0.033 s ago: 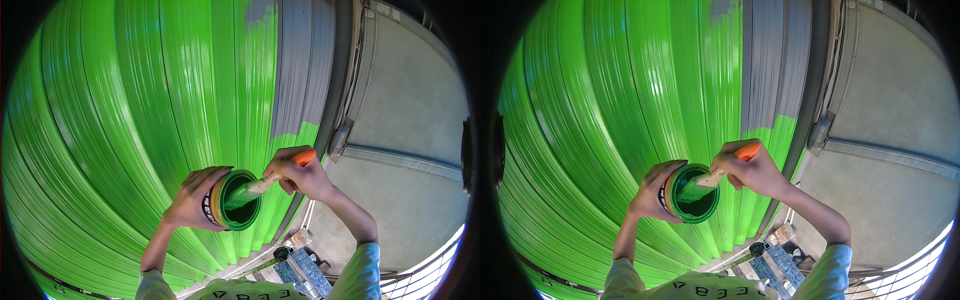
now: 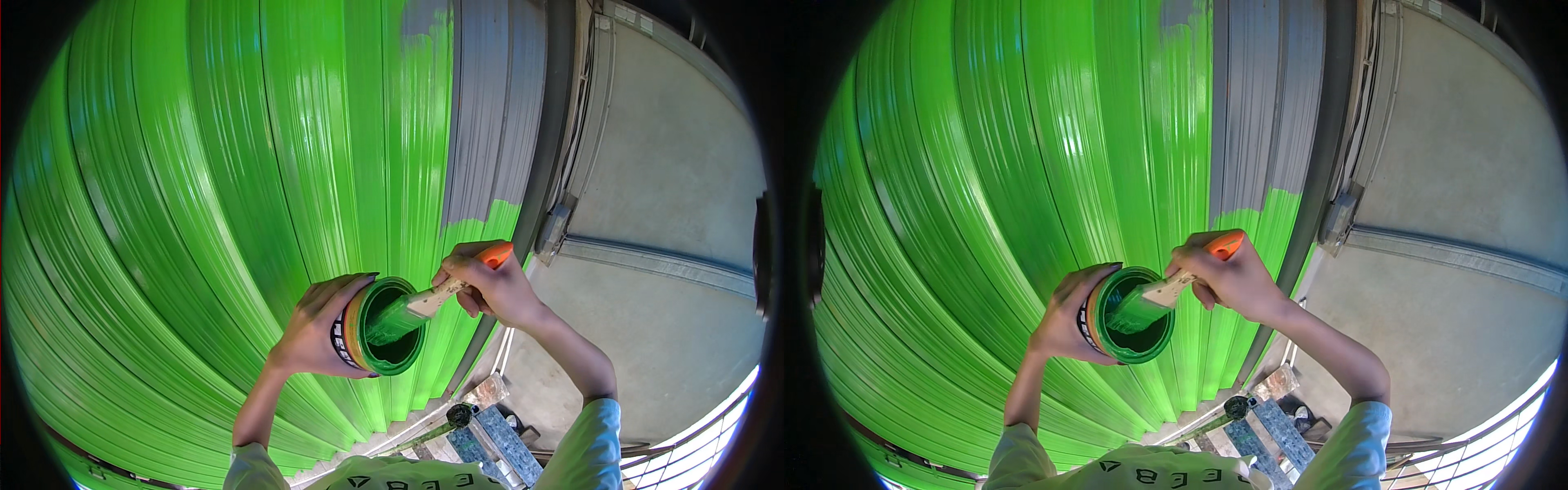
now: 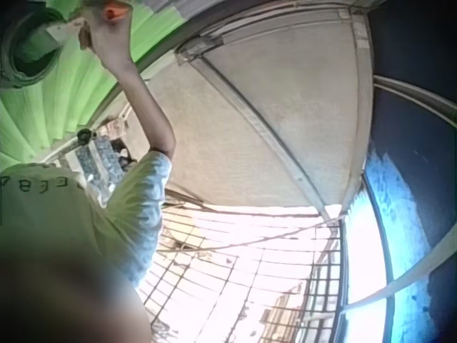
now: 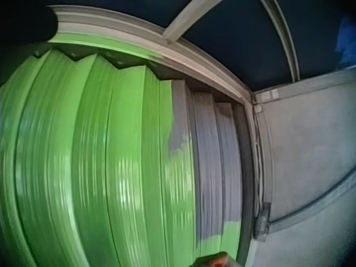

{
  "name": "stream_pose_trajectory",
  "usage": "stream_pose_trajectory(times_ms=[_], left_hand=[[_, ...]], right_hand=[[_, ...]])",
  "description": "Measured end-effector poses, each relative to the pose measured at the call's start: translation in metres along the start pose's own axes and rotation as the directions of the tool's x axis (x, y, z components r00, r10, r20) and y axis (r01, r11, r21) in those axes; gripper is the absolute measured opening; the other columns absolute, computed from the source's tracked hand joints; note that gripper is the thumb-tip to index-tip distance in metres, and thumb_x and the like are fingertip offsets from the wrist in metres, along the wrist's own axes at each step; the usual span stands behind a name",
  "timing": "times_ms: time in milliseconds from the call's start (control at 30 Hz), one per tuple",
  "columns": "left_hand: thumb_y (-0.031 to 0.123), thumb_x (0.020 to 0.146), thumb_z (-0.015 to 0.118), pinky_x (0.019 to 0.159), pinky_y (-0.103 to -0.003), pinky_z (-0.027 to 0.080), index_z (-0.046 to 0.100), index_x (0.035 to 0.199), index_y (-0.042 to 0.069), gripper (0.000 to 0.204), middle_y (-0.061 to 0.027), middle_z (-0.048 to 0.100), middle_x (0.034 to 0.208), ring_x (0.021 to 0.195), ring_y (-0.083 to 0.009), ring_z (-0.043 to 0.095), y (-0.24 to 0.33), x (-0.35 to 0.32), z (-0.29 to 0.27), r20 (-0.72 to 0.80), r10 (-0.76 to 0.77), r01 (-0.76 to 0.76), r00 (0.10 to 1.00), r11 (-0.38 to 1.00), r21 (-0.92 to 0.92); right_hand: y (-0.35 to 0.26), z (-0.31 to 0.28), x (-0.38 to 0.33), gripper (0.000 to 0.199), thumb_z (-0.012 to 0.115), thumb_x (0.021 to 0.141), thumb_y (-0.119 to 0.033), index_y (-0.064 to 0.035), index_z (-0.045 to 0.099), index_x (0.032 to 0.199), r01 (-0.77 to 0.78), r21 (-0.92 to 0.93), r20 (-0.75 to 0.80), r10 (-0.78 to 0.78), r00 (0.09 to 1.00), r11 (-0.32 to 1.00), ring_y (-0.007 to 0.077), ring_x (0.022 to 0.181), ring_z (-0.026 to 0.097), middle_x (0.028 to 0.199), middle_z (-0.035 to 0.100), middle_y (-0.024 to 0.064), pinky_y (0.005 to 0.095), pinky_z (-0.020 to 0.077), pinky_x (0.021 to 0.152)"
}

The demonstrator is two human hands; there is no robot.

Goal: The person paints a metal roller shutter wall with green paint using a paint brush, dipping the brush into a paint bucket and applying the paint to the wall in strokes.

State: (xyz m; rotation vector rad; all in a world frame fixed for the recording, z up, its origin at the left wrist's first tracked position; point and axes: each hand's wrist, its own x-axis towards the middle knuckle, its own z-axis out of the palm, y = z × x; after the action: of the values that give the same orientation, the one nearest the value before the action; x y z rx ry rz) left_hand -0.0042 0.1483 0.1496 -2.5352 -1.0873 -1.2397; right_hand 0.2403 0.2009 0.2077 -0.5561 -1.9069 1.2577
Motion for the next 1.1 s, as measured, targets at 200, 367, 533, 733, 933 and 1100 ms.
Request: stream_pose_trajectory(times_ms=[200, 367, 533, 733, 933, 1100], left_hand=[[0.04, 0.04, 0.086, 0.092, -0.041, 0.043, 0.047, 0.124, 0.002, 0.101, -0.0148, 0.059, 0.113, 0.1, -0.0308, 0.059, -0.005, -0.016, 0.028, -0.095, -0.119, 0.119, 0.988, 0.993, -0.013], [0.038, 0.039, 0.088, 0.092, -0.041, 0.044, 0.045, 0.124, -0.002, 0.103, -0.017, 0.059, 0.112, 0.099, -0.0324, 0.06, -0.006, -0.025, 0.039, -0.129, -0.203, 0.185, 0.971, 0.973, -0.138], [0.035, 0.041, 0.088, 0.092, -0.041, 0.044, 0.044, 0.125, -0.003, 0.102, -0.0162, 0.058, 0.11, 0.101, -0.0309, 0.059, -0.001, -0.029, 0.046, -0.219, -0.316, 0.271, 0.923, 0.939, -0.211], [0.037, 0.042, 0.088, 0.092, -0.042, 0.042, 0.043, 0.125, -0.002, 0.102, -0.0147, 0.058, 0.111, 0.102, -0.0296, 0.059, -0.002, -0.03, 0.052, -0.256, -0.292, 0.263, 0.921, 0.954, -0.144], [0.035, 0.042, 0.089, 0.088, -0.039, 0.047, 0.042, 0.124, -0.004, 0.102, -0.0152, 0.06, 0.109, 0.098, -0.0291, 0.061, -0.005, -0.026, 0.062, -0.328, -0.293, 0.208, 0.898, 0.94, -0.271], [0.032, 0.042, 0.089, 0.085, -0.038, 0.05, 0.041, 0.123, -0.005, 0.102, -0.0156, 0.061, 0.106, 0.096, -0.0293, 0.062, -0.002, -0.023, 0.06, -0.371, -0.255, 0.161, 0.893, 0.951, -0.266]], right_hand=[[0.059, -0.012, -0.005, 0.03, 0.049, 0.091, -0.027, -0.0021, 0.062, 0.08, -0.269, 0.469, -0.193, 0.396, 0.898, 0.841, 0.0083, 0.03, 0.033, 0.043, 0.046, 0.0025, 0.0231, 0.0243, 0.032], [0.097, -0.009, -0.023, 0.034, 0.043, 0.091, -0.031, -0.005, 0.065, 0.085, -0.22, 0.766, -0.156, 0.507, 0.848, 0.604, 0.0113, 0.031, 0.039, 0.046, 0.052, 0.0052, 0.0225, 0.0293, 0.034], [0.102, -0.01, -0.037, 0.053, 0.029, 0.091, -0.04, -0.0033, 0.066, 0.092, -0.207, 0.75, -0.06, 0.376, 0.925, 0.628, 0.0201, 0.042, 0.05, 0.055, 0.057, 0.0147, 0.0259, 0.0387, 0.041], [0.079, -0.02, -0.041, 0.052, 0.026, 0.093, -0.037, -0.0013, 0.062, 0.106, -0.085, 0.57, -0.106, 0.175, 0.979, 0.817, 0.0168, 0.052, 0.052, 0.066, 0.059, 0.0128, 0.0273, 0.0394, 0.049], [0.082, -0.028, -0.041, 0.044, 0.034, 0.087, -0.025, 0.0011, 0.059, 0.111, 0.131, 0.325, -0.17, -0.078, 0.982, 0.937, 0.0186, 0.058, 0.057, 0.074, 0.062, 0.0151, 0.0284, 0.0443, 0.053], [0.056, -0.018, -0.038, 0.033, 0.045, 0.084, -0.014, 0.0067, 0.061, 0.103, 0.085, 0.145, -0.174, -0.06, 0.983, 0.986, 0.021, 0.064, 0.062, 0.081, 0.064, 0.0157, 0.0297, 0.0499, 0.058]])
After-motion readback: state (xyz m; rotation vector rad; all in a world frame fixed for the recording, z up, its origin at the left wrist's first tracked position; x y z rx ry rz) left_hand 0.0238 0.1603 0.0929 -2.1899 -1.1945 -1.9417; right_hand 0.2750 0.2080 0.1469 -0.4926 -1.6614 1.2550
